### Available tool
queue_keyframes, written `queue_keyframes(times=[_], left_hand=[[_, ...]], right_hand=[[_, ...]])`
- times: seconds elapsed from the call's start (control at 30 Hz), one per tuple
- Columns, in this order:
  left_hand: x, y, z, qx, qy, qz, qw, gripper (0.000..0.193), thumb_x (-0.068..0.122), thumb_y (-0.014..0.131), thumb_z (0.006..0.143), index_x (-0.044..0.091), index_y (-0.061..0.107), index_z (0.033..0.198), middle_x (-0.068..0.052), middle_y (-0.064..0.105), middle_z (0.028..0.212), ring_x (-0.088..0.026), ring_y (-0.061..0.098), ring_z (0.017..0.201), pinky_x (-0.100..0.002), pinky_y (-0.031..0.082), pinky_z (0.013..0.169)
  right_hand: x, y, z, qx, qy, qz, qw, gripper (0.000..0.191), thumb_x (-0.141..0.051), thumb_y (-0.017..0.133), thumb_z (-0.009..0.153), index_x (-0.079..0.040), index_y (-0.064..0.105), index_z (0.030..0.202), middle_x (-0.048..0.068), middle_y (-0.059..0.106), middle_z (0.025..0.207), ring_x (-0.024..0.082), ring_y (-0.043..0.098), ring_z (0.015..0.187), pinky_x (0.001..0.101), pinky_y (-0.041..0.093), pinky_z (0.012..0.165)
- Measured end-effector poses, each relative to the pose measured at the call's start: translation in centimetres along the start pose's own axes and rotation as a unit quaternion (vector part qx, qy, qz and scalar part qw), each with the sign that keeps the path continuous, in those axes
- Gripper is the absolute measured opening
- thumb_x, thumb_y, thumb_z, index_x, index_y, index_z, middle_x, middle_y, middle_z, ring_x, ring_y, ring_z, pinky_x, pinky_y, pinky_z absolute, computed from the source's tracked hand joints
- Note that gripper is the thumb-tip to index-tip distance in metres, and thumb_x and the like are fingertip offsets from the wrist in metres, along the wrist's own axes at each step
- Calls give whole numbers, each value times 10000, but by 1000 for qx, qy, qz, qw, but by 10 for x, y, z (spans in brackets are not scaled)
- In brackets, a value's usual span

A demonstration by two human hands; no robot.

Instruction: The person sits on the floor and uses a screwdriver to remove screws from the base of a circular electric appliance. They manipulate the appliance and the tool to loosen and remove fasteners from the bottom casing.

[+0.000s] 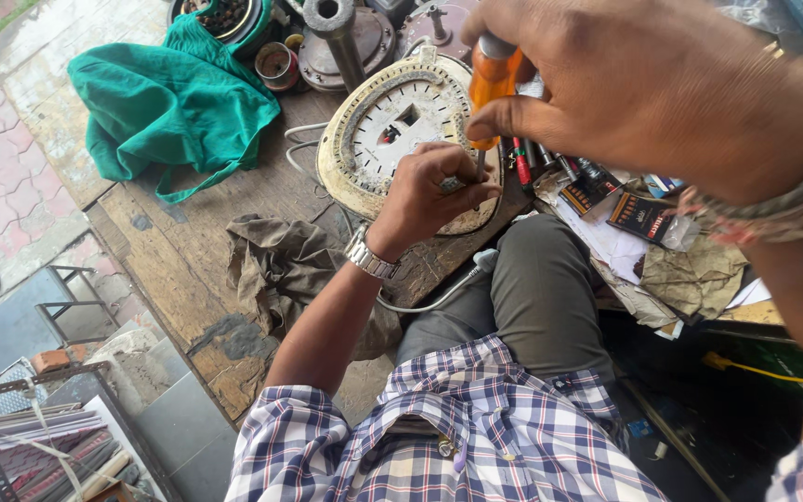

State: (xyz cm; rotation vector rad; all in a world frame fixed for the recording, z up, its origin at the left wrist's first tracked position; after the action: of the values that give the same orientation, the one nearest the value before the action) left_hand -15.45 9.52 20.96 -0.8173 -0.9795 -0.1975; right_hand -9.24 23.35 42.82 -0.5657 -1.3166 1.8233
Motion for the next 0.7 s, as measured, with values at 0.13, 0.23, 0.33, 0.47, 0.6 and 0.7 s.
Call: queue_keyframes(times=[0.13,0.23,0.33,0.47,0.6,0.7], left_hand=[[7,-4,-2,44,107,58,992,498,463,840,824,62,673,1067,-165,677,1199,-307,629,1186,-439,503,1024],[1,-9,-2,35,105,-70,991,630,476,738,937,48,553,1360,-193,568,1452,-316,561,1370,-451,480,1143],[-15,-7,6,36,-6,-191,981,595,466,562,1046,67,496,1484,-138,594,1507,-253,572,1419,-418,503,1181],[-24,-9,11,49,-56,-290,954,514,348,544,1100,24,443,1486,-170,615,1487,-247,559,1417,-408,473,1174],[-22,-13,15,64,-90,-254,961,451,186,534,1082,22,437,1491,-158,616,1478,-221,568,1389,-360,478,1149],[-19,-11,17,67,-91,-238,965,441,92,534,1070,28,419,1492,-140,607,1484,-203,564,1391,-329,484,1144]], right_hand=[[2,24,-15,63,19,187,980,407,-153,782,966,38,601,1276,153,713,1020,231,736,855,292,594,683],[8,32,-20,57,63,260,962,478,-154,752,984,53,541,1360,158,708,1023,207,712,793,247,579,613],[20,27,-29,31,145,215,965,322,-151,757,998,44,625,1218,178,710,916,217,681,661,281,535,527],[37,21,-42,101,158,170,967,106,-33,706,1085,67,679,1111,156,733,978,214,703,792,304,534,633],[59,38,-42,165,119,110,973,94,-22,743,1071,47,681,1052,142,736,946,239,721,862,343,561,743],[73,53,-42,160,115,192,961,30,14,687,1066,28,663,1054,120,744,999,211,736,896,311,567,770]])
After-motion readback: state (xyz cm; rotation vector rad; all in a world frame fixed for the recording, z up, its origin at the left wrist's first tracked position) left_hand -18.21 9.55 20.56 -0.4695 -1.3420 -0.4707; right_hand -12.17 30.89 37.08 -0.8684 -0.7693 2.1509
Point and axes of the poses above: each hand's wrist, its own z-axis towards the middle knuckle, its own y-axis out of the palm, x = y × z, the point moved 4 cm from there along z, towards the middle knuckle
